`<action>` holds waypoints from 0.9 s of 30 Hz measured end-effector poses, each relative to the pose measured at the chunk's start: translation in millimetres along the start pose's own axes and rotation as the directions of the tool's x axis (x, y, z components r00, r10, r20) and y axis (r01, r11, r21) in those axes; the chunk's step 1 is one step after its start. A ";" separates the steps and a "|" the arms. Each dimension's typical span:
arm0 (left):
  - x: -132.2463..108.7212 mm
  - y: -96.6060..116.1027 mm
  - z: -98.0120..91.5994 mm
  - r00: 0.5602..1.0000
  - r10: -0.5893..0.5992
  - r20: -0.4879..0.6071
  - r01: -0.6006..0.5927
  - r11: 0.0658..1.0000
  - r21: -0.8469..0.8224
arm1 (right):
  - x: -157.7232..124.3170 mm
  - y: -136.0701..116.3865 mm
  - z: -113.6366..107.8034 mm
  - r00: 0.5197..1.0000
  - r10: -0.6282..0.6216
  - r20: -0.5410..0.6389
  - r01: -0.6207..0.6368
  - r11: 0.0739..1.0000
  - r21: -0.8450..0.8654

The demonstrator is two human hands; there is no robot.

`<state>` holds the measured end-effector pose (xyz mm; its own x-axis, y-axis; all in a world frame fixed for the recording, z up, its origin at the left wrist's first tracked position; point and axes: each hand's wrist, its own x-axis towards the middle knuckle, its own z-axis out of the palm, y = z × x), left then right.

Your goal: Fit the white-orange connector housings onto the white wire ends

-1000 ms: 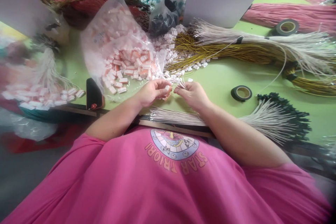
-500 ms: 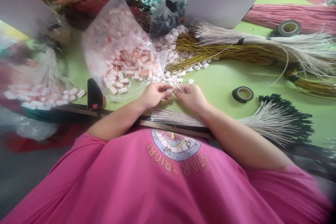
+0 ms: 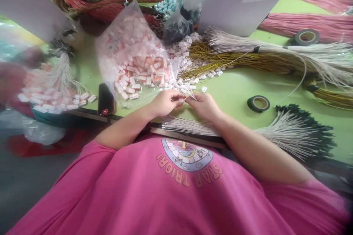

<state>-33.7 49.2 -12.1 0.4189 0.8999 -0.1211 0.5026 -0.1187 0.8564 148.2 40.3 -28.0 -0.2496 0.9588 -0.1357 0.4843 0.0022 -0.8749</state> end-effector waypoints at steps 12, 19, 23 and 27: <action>22.7 -28.6 -79.6 0.973 0.086 -0.214 0.102 0.673 0.733 | 0.1 1.0 -5.2 0.994 0.076 -0.076 -0.048 0.946 0.321; -3.1 -0.7 -51.5 0.993 -0.043 -0.106 0.046 0.999 0.026 | 0.6 0.5 -7.0 0.995 0.000 -0.100 0.036 0.936 0.351; -2.8 5.2 -23.3 0.986 -0.123 0.110 0.158 0.892 -0.423 | -2.8 -2.6 -8.0 0.994 0.024 -0.103 0.012 0.942 0.336; 2.3 -0.3 -12.8 0.984 -0.088 0.152 0.152 0.858 -0.490 | -6.0 -5.9 -8.3 0.994 0.005 -0.110 0.031 0.948 0.317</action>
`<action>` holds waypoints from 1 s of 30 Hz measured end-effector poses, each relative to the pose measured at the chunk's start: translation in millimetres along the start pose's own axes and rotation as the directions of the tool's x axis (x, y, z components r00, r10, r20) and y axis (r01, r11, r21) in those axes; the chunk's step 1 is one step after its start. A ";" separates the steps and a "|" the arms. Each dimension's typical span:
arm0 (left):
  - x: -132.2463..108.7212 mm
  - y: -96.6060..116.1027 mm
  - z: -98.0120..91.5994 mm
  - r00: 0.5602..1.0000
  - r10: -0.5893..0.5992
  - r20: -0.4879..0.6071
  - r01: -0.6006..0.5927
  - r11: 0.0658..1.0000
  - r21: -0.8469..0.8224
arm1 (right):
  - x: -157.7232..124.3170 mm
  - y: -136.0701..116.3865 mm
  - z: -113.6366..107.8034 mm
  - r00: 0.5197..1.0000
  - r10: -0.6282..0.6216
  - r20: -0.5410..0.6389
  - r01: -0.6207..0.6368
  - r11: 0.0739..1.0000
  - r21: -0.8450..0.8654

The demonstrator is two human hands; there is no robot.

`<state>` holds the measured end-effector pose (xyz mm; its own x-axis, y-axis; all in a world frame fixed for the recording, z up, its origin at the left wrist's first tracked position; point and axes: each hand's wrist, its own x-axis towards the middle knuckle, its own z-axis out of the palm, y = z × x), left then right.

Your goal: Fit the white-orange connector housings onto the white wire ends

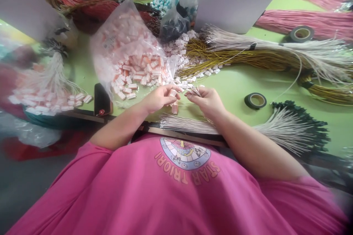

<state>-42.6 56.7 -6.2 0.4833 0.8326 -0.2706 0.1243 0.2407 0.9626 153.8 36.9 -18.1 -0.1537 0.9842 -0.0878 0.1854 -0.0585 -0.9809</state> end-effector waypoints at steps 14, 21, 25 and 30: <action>4.9 -9.9 -7.2 0.983 0.076 -0.165 -0.117 0.961 -0.251 | -3.3 -9.2 -0.7 1.000 0.015 -0.025 -0.020 0.983 -0.185; 5.8 -9.1 0.0 0.995 -0.085 -0.045 0.063 0.930 -0.363 | -3.1 -8.6 2.9 0.999 0.018 -0.029 -0.023 0.985 -0.174; 6.5 -11.7 1.5 0.997 -0.074 0.029 0.079 0.933 -0.352 | -2.2 -7.6 4.2 0.998 0.006 -0.067 -0.019 0.982 -0.187; 6.6 -15.8 3.7 0.998 -0.035 0.055 0.054 0.919 -0.391 | -2.1 -8.5 5.4 0.996 -0.007 -0.084 -0.011 0.978 -0.208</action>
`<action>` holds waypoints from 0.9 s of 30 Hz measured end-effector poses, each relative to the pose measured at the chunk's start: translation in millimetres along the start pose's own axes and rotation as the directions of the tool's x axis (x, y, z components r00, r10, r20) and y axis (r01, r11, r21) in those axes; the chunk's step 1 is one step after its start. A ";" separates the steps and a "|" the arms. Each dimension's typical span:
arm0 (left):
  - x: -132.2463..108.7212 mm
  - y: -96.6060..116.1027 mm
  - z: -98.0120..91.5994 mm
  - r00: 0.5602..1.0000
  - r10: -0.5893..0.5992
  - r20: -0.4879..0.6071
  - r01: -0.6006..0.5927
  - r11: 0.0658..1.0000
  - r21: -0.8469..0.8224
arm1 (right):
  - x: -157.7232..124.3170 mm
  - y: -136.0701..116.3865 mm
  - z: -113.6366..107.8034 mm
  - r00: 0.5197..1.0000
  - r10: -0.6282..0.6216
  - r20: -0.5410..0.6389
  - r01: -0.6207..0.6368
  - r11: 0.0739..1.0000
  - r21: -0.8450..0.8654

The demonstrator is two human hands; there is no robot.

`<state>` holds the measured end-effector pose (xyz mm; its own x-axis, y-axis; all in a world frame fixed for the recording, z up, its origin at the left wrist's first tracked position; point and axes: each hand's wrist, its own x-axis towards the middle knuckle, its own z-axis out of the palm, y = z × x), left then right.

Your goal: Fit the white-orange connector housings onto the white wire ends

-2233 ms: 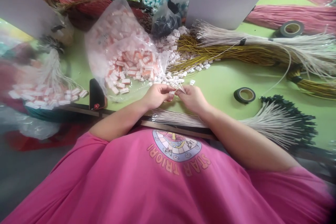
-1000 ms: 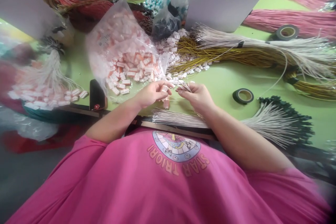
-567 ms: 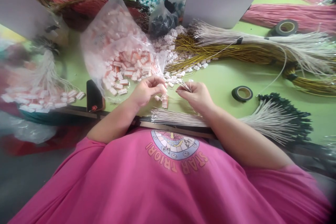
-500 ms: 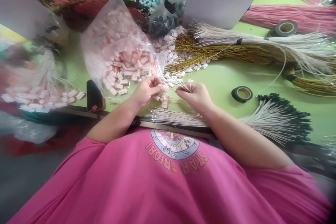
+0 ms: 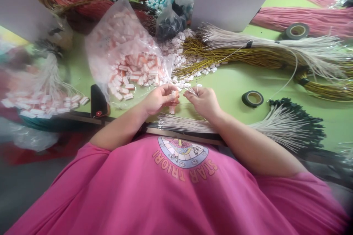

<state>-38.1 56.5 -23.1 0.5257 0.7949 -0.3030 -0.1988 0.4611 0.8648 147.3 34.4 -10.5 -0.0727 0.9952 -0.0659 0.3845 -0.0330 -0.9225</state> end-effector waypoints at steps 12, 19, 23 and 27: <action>-3.4 -4.7 13.0 0.989 0.072 -0.131 -0.031 0.956 0.293 | 0.9 6.3 5.3 0.998 -0.040 0.046 0.046 0.989 -0.141; -4.9 -4.1 12.0 0.991 0.096 -0.090 -0.048 0.898 0.438 | 2.6 9.0 5.2 0.997 0.008 0.074 -0.001 0.996 -0.094; -15.8 16.6 -1.6 0.983 0.183 -0.022 -0.108 0.668 0.736 | 5.8 12.9 1.0 0.996 -0.026 0.090 0.023 0.999 0.035; -12.3 47.1 -29.8 0.888 0.455 -0.063 -0.081 0.290 0.954 | 7.7 15.2 -2.7 0.998 -0.061 -0.023 0.063 0.988 0.138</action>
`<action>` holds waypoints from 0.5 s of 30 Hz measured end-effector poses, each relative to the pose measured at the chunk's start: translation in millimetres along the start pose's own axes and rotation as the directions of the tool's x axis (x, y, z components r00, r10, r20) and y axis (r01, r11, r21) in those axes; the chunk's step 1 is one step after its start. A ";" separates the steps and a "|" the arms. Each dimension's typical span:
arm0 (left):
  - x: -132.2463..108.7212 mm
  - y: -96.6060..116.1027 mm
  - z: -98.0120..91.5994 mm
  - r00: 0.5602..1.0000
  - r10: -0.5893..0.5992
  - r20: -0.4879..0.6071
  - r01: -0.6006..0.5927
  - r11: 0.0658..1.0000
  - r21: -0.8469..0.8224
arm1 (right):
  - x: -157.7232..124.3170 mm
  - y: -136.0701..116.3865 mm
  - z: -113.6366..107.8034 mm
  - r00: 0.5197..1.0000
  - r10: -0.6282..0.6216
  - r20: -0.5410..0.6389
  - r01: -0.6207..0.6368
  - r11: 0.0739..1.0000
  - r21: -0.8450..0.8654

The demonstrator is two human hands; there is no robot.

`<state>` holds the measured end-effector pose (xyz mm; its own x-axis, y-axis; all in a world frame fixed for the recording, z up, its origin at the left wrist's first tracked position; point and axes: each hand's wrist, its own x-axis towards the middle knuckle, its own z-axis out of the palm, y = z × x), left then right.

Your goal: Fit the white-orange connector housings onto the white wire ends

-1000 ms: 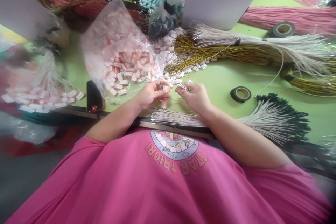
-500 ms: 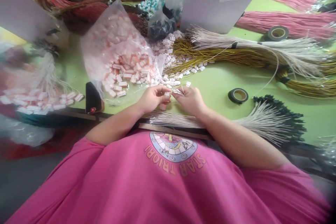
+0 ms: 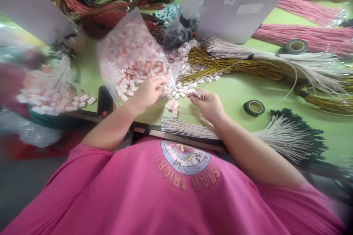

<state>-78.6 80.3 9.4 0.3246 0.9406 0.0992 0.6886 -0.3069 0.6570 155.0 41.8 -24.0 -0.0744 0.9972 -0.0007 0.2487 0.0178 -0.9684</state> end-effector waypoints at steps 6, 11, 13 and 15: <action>36.8 -29.7 -8.6 0.995 0.093 0.029 -0.097 0.937 0.335 | -2.4 -7.5 0.5 0.984 0.171 0.058 -0.178 0.971 0.158; 15.8 -3.9 -7.5 0.998 0.050 -0.042 -0.043 0.988 0.150 | -3.7 -9.5 2.5 0.984 0.167 0.067 -0.178 0.959 0.220; 1.0 11.4 -0.2 0.995 -0.043 0.093 0.061 0.980 -0.191 | -3.6 -9.1 2.4 0.983 0.167 0.076 -0.179 0.962 0.204; -10.2 22.2 12.7 0.950 -0.106 0.294 0.252 0.816 -0.520 | -3.6 -8.9 1.5 0.989 0.138 0.059 -0.146 0.979 0.140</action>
<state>-58.4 62.1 13.6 0.4264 0.8833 -0.1950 0.3066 0.0617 0.9498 151.6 37.9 -15.8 -0.0960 0.9841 -0.1495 0.1188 -0.1378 -0.9833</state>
